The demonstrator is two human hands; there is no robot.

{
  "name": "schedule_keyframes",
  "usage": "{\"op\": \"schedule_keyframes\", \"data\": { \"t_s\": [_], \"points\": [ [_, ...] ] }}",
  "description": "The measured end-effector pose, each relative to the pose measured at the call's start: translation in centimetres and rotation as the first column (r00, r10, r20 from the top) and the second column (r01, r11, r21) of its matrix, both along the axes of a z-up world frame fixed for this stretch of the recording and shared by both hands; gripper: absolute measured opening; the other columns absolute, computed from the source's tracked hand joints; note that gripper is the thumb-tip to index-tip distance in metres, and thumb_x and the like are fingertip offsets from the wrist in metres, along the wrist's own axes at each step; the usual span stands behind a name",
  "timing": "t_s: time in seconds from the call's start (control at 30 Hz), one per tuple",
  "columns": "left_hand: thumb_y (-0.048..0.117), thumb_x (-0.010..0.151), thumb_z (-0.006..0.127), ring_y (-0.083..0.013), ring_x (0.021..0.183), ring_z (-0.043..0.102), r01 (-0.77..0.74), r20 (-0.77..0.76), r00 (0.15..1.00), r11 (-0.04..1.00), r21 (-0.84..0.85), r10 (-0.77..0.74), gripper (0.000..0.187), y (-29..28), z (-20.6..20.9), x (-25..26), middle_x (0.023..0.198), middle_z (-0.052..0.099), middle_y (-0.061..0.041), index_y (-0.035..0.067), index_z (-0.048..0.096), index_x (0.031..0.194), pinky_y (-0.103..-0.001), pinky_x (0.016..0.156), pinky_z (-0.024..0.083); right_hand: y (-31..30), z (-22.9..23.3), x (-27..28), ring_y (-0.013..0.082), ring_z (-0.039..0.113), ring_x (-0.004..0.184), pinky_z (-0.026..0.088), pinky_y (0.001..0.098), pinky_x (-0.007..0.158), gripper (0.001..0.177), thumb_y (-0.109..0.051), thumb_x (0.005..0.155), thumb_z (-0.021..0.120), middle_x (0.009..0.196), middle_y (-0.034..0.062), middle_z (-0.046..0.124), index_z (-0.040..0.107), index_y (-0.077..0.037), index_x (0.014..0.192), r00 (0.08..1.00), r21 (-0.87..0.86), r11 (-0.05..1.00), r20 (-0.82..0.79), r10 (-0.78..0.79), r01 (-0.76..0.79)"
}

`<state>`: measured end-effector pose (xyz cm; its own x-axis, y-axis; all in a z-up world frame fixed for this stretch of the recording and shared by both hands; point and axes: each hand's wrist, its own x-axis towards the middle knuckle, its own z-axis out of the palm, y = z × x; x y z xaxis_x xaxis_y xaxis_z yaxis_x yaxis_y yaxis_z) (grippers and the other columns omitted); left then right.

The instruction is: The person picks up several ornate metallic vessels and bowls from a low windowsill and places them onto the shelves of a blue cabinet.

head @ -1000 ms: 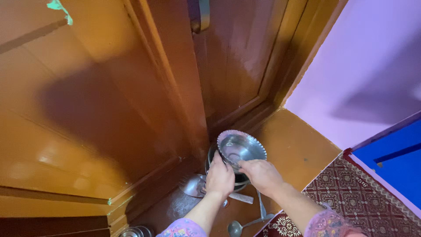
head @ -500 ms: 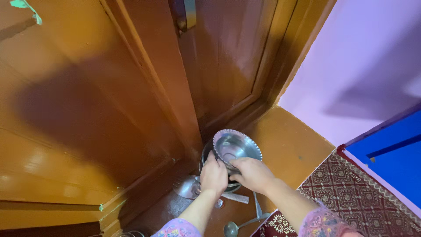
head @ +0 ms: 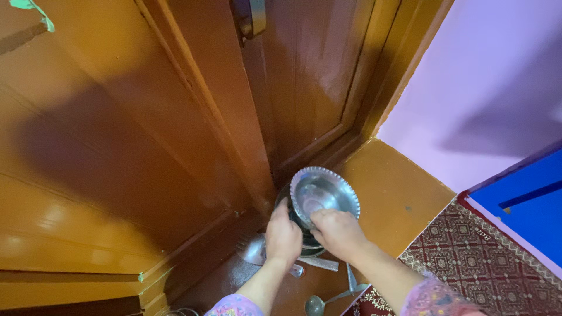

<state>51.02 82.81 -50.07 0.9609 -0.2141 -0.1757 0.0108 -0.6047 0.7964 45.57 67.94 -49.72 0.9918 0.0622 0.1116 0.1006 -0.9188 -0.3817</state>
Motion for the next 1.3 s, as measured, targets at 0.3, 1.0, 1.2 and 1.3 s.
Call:
{"op": "schedule_keyframes", "data": {
  "t_s": [0.3,1.0,1.2,1.3],
  "points": [
    [-0.001,0.084,0.049,-0.0379,0.124,0.056,0.121,0.313,0.937,0.985,0.121,-0.153,0.05,1.1,-0.7,0.6,0.131,0.063,-0.018,0.009,0.057,0.132,-0.047,0.103,0.045,-5.4,5.2,-1.5,0.0323,0.068,0.08,0.056,0.0449,0.067,0.022,-0.019,0.08,0.074,0.085,0.0117,0.068,0.064,-0.008,0.096,0.928,-0.046,0.998,0.372,-0.025,0.046],
    [0.038,0.081,0.069,-0.0382,0.111,0.059,0.57,0.498,0.329,0.589,0.572,-0.802,0.047,1.3,-3.9,-1.3,0.107,0.064,-0.018,0.001,0.063,0.107,-0.05,0.107,0.04,-12.1,-11.6,-8.9,0.0246,0.07,0.1,0.058,0.0428,0.082,0.016,-0.013,0.08,0.067,0.098,0.0054,0.07,0.065,-0.012,0.096,0.929,-0.37,0.881,-0.107,-0.355,0.295],
    [0.028,0.081,0.071,-0.0316,0.095,0.064,0.556,0.532,0.319,0.61,0.565,-0.784,0.025,1.0,-4.8,-1.1,0.093,0.064,-0.011,0.007,0.063,0.09,-0.045,0.086,0.05,-12.0,-13.0,-9.0,0.0217,0.068,0.105,0.058,0.0399,0.086,0.029,-0.012,0.077,0.069,0.103,0.0044,0.069,0.063,-0.011,0.106,0.931,-0.385,0.89,-0.163,-0.328,0.246],
    [0.026,0.08,0.072,-0.0296,0.086,0.065,0.526,0.536,0.316,0.614,0.588,-0.783,0.02,1.1,-5.3,-1.2,0.086,0.064,-0.008,0.009,0.063,0.085,-0.043,0.079,0.052,-11.7,-13.2,-9.1,0.0213,0.068,0.106,0.058,0.0394,0.087,0.034,-0.011,0.078,0.07,0.103,0.0028,0.069,0.064,-0.014,0.111,0.931,-0.373,0.892,-0.15,-0.331,0.257]
  ]
}}
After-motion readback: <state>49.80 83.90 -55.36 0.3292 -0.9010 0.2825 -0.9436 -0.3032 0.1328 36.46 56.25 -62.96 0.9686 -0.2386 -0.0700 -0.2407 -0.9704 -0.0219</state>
